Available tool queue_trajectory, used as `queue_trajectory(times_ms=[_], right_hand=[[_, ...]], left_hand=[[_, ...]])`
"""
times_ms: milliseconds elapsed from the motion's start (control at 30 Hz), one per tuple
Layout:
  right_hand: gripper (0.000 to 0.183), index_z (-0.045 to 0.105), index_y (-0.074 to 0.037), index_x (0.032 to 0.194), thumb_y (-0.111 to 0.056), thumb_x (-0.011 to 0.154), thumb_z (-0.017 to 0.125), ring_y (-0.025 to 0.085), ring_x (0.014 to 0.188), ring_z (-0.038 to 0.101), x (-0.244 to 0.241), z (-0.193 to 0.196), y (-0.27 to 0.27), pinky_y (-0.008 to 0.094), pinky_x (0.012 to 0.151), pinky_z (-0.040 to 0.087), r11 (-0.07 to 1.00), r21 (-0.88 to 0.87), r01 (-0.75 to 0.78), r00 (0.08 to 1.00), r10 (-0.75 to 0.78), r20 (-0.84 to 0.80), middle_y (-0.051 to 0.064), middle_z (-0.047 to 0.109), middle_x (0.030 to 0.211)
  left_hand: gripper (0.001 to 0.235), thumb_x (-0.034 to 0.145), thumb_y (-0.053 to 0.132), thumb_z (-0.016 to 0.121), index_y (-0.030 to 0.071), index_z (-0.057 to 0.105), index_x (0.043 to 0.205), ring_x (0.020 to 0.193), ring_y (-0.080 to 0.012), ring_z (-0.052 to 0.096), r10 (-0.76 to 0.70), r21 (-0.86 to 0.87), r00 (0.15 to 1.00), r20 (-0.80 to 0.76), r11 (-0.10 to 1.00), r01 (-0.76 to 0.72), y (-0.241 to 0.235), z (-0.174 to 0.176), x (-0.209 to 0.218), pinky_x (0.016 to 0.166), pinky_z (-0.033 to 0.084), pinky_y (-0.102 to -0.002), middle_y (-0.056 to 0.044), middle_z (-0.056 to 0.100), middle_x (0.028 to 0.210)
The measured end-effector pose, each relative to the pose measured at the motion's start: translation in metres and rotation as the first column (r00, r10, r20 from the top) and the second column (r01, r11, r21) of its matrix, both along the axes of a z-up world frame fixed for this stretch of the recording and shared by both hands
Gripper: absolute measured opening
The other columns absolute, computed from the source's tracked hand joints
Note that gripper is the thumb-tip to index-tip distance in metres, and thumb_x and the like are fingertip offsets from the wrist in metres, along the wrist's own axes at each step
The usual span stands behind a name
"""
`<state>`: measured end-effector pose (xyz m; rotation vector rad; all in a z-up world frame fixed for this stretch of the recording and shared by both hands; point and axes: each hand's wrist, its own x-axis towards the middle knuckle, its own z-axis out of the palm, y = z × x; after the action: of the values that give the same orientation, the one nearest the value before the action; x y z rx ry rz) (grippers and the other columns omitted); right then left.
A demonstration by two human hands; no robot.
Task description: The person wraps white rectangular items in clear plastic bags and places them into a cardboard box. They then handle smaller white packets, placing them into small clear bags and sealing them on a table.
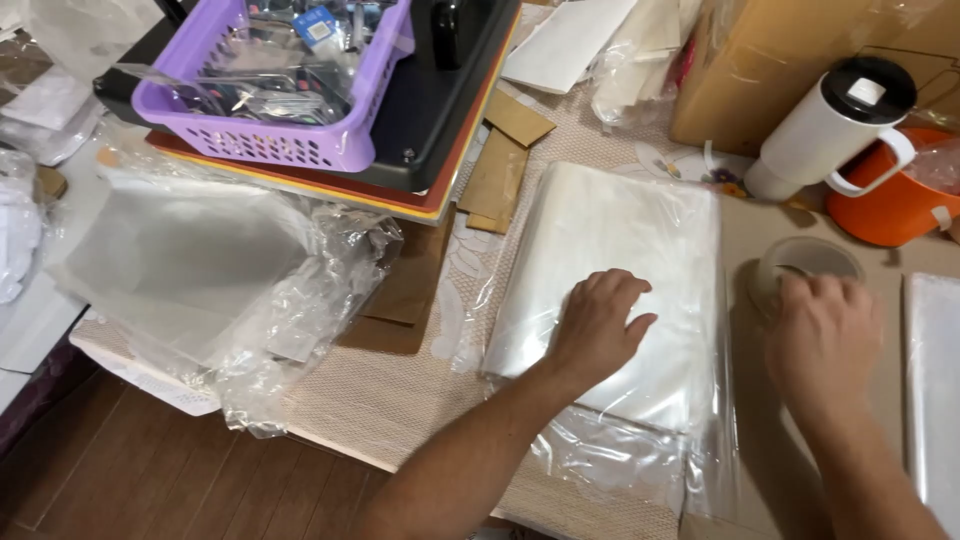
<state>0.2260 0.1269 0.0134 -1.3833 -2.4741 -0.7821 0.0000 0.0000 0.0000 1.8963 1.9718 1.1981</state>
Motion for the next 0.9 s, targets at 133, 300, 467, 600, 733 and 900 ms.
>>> queue_trajectory(times_ms=[133, 300, 467, 600, 733, 900], right_hand=[[0.031, 0.078, -0.014, 0.125, -0.019, 0.095, 0.081, 0.031, 0.102, 0.061, -0.117, 0.09, -0.031, 0.041, 0.09, 0.045, 0.923, 0.12, -0.365, 0.829, 0.381, -0.409, 0.01, 0.067, 0.107], [0.03, 0.074, -0.011, 0.096, -0.039, 0.09, 0.065, 0.008, 0.065, 0.043, -0.283, 0.194, -0.078, 0.025, 0.06, 0.037, 0.173, -0.495, -0.851, 0.405, -0.384, -0.83, -0.005, 0.046, 0.065], [0.047, 0.072, -0.009, 0.106, -0.047, 0.079, 0.07, 0.0, 0.053, 0.046, -0.359, 0.207, -0.06, 0.014, 0.05, 0.038, 0.025, -0.543, -0.839, 0.375, -0.697, -0.612, -0.008, 0.05, 0.064], [0.036, 0.07, -0.013, 0.087, -0.048, 0.077, 0.075, -0.002, 0.048, 0.04, -0.373, 0.21, -0.06, 0.011, 0.044, 0.031, 0.001, -0.55, -0.835, 0.373, -0.734, -0.568, -0.01, 0.045, 0.057], [0.031, 0.073, -0.014, 0.094, -0.042, 0.08, 0.075, -0.003, 0.048, 0.037, -0.378, 0.204, -0.051, 0.01, 0.043, 0.026, -0.036, -0.55, -0.835, 0.409, -0.709, -0.574, -0.013, 0.044, 0.055], [0.032, 0.074, -0.013, 0.105, -0.034, 0.081, 0.073, -0.004, 0.046, 0.031, -0.374, 0.205, -0.05, 0.01, 0.042, 0.021, -0.068, -0.544, -0.837, 0.432, -0.693, -0.578, -0.014, 0.038, 0.055]], left_hand=[[0.037, 0.088, 0.024, 0.071, 0.007, 0.065, 0.121, 0.104, -0.0332, 0.06, 0.0, -0.036, 0.999, -0.047, 0.999, -0.002, 0.0, 0.003, 0.001, 0.087, 0.048, -0.048, -0.011, 0.063, 0.112], [0.017, 0.071, -0.001, 0.059, 0.001, 0.042, 0.071, 0.077, -0.0363, 0.046, 0.162, 0.472, 0.983, -0.089, 0.876, -0.102, 0.006, -0.028, 0.006, 0.067, 0.042, -0.046, -0.016, 0.044, 0.079], [0.015, 0.073, 0.003, 0.058, 0.001, 0.044, 0.079, 0.085, -0.0359, 0.046, 0.148, 0.329, 0.987, -0.063, 0.937, -0.12, 0.008, -0.026, 0.007, 0.075, 0.04, -0.045, -0.017, 0.045, 0.087], [0.017, 0.075, 0.007, 0.056, 0.002, 0.046, 0.088, 0.096, -0.0355, 0.046, 0.121, 0.127, 0.993, -0.009, 0.985, -0.119, 0.008, -0.021, 0.006, 0.086, 0.038, -0.045, -0.017, 0.047, 0.097], [0.021, 0.076, 0.01, 0.055, 0.003, 0.048, 0.095, 0.103, -0.0353, 0.046, 0.113, -0.002, 0.993, 0.036, 0.994, -0.113, 0.008, -0.014, 0.005, 0.093, 0.036, -0.045, -0.018, 0.048, 0.104], [0.031, 0.079, 0.016, 0.053, 0.004, 0.05, 0.107, 0.118, -0.0348, 0.045, 0.091, -0.257, 0.988, 0.127, 0.965, -0.056, 0.008, -0.008, 0.003, 0.106, 0.032, -0.044, -0.018, 0.05, 0.117]])
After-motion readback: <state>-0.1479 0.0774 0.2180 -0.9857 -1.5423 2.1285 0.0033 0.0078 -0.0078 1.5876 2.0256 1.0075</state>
